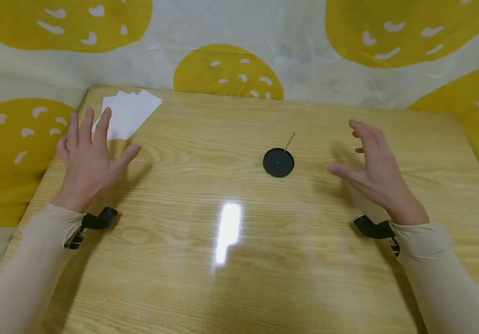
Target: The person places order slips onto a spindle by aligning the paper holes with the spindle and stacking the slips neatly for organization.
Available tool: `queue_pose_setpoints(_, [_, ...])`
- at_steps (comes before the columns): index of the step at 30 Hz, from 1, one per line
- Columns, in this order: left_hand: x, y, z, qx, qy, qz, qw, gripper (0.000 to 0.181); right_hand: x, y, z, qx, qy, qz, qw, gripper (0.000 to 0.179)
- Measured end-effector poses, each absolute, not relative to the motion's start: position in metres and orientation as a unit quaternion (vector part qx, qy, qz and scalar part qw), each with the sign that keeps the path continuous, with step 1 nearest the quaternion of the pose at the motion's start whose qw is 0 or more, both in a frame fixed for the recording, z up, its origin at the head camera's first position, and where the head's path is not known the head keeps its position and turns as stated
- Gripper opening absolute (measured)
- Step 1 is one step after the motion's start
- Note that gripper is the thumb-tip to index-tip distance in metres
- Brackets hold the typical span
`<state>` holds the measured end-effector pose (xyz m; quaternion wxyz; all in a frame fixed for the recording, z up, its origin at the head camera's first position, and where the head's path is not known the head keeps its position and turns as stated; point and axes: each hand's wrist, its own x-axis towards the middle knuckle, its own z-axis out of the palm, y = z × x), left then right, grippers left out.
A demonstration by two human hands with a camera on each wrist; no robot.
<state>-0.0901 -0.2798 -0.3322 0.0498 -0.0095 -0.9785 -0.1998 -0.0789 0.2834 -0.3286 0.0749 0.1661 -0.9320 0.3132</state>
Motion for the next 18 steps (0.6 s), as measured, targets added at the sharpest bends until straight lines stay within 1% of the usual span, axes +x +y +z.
queue_pose_setpoints(3, [-0.096, -0.283, -0.334, -0.003, -0.979, -0.197, 0.061, 0.098, -0.083, 0.276, -0.331, 0.17, -0.928, 0.325, 0.072, 0.096])
queue_pose_setpoints(7, [-0.105, -0.286, -0.335, -0.001, -0.977, -0.196, 0.077, 0.099, -0.085, 0.268, -0.332, 0.161, -0.927, 0.335, 0.05, 0.102])
queue_pose_setpoints(14, [-0.115, -0.291, -0.337, -0.004, -0.976, -0.206, 0.075, 0.099, -0.092, 0.253, -0.333, 0.153, -0.913, 0.378, 0.016, 0.107])
queue_pose_setpoints(18, [-0.119, -0.293, -0.339, -0.02, -0.973, -0.209, 0.097, 0.097, -0.096, 0.244, -0.337, 0.148, -0.902, 0.405, -0.001, 0.108])
